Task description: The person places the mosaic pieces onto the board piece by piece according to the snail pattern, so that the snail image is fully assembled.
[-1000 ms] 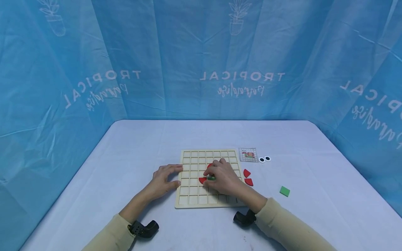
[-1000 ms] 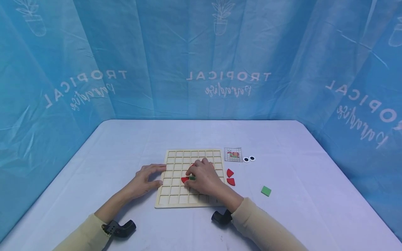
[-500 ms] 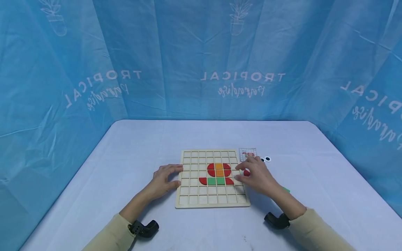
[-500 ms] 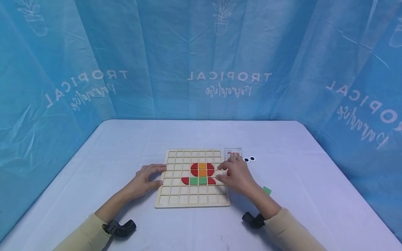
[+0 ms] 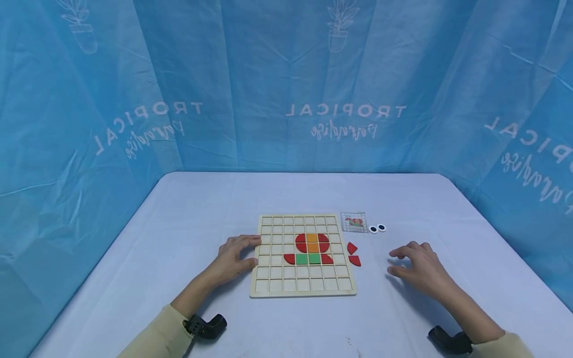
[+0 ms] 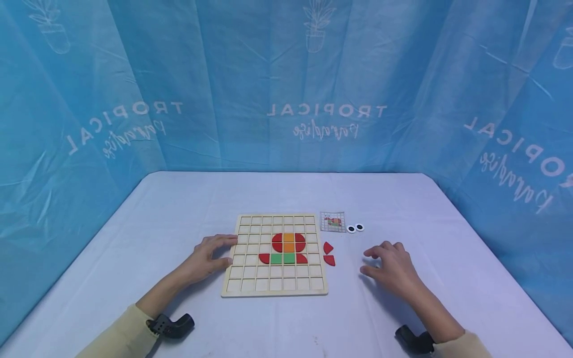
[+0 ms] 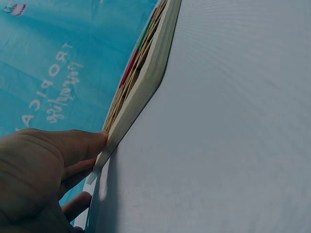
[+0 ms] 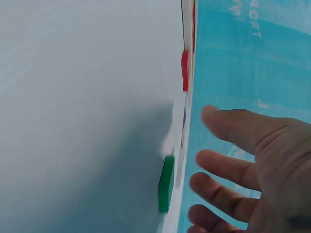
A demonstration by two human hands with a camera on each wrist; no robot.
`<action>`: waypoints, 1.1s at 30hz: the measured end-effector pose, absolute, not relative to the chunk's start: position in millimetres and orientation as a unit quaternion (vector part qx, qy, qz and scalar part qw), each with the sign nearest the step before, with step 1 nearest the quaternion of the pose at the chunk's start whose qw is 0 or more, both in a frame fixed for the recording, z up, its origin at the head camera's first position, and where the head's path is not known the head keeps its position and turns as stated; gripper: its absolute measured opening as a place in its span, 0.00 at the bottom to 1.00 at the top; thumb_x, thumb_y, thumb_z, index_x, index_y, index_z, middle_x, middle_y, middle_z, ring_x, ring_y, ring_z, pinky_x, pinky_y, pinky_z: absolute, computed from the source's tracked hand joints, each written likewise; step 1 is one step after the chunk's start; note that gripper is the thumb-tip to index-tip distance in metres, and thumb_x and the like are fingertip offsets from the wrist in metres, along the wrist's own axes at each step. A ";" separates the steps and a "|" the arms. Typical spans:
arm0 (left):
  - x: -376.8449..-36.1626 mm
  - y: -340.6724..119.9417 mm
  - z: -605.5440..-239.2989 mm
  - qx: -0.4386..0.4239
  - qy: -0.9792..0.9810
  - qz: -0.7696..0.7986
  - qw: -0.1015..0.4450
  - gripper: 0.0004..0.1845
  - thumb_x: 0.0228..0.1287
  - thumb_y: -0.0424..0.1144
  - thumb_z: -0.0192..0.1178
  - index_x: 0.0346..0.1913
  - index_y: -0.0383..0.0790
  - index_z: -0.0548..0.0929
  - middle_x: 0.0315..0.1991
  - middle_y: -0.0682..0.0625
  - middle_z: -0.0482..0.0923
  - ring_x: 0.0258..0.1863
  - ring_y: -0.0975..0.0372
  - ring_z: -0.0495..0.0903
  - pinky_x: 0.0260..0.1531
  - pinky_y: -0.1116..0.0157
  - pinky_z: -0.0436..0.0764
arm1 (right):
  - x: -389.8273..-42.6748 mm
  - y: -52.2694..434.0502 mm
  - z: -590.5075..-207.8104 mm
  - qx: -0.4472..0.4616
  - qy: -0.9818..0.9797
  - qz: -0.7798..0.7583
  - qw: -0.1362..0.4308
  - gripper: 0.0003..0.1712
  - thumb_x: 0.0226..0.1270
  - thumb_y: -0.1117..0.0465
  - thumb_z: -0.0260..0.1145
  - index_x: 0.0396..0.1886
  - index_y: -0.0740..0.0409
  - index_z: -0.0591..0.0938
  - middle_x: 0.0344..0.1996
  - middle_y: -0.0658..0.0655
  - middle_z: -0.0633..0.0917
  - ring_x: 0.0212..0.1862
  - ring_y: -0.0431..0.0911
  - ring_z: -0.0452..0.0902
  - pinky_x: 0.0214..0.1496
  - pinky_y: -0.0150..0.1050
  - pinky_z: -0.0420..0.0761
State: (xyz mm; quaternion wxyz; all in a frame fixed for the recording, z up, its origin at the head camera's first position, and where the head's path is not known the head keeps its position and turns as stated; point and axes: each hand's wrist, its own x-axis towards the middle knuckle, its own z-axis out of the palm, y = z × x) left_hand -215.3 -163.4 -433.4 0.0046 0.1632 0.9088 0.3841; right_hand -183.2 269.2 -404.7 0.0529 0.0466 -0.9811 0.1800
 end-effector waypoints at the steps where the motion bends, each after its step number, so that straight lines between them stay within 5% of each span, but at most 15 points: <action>1: -215.3 -163.4 -433.5 0.164 0.909 0.384 0.005 0.24 0.56 0.39 0.63 0.58 0.43 0.76 0.65 0.49 0.70 0.65 0.48 0.61 0.62 0.44 0.52 | -182.0 272.8 -405.4 0.045 -0.982 0.177 0.047 0.22 0.46 0.53 0.75 0.42 0.56 0.85 0.38 0.58 0.81 0.43 0.51 0.68 0.35 0.40 0.69; 21: -215.2 -162.3 -434.1 0.154 0.908 0.390 0.008 0.25 0.55 0.37 0.63 0.58 0.42 0.76 0.65 0.48 0.70 0.65 0.48 0.60 0.62 0.44 0.51 | -169.1 305.4 -415.7 0.036 -0.983 0.174 0.038 0.22 0.45 0.54 0.75 0.42 0.57 0.84 0.37 0.57 0.81 0.44 0.53 0.68 0.38 0.44 0.68; 33: -215.0 -161.9 -432.7 0.153 0.909 0.389 0.006 0.25 0.55 0.37 0.64 0.58 0.42 0.76 0.65 0.49 0.70 0.64 0.49 0.61 0.62 0.44 0.51 | -173.3 306.6 -418.1 0.044 -0.979 0.191 0.045 0.17 0.48 0.55 0.73 0.39 0.56 0.85 0.35 0.53 0.82 0.41 0.48 0.69 0.35 0.37 0.66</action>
